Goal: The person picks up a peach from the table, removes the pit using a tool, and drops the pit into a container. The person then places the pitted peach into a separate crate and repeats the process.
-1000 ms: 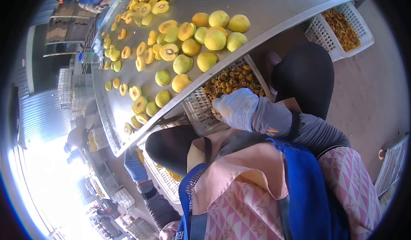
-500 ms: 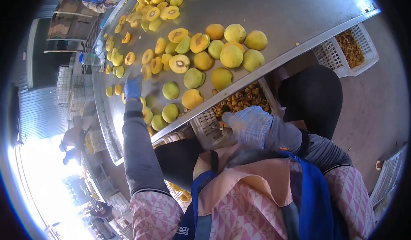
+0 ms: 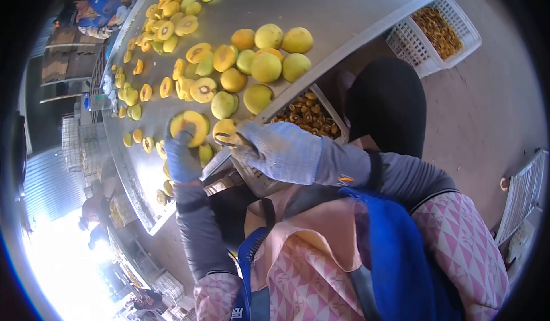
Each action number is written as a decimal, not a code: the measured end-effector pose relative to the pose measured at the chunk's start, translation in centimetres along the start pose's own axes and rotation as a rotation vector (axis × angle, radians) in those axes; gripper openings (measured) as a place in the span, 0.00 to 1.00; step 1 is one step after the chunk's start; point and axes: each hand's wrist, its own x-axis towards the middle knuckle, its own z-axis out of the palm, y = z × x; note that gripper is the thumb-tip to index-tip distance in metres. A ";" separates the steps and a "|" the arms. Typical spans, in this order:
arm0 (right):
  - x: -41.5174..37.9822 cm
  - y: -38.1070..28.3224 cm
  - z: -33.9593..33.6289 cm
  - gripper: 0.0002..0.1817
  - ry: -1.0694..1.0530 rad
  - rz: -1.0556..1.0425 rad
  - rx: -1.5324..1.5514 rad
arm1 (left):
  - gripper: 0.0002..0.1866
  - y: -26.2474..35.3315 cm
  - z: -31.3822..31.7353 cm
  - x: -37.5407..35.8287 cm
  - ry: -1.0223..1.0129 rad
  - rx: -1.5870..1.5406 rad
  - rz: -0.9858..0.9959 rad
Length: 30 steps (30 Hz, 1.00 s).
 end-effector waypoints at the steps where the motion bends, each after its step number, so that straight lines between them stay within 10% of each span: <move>1: 0.1 -0.1 0.3 0.16 0.003 0.010 -0.001 | 0.18 0.1 1.9 -2.0 0.010 -0.071 -0.054; 10: -1.0 -0.3 1.1 0.15 0.074 0.009 -0.088 | 0.34 -2.0 7.8 -7.3 0.106 -0.319 0.129; 30: -2.0 -0.2 0.1 0.13 -0.037 -0.089 -0.195 | 0.30 -1.5 6.1 -6.2 -0.050 0.013 -0.004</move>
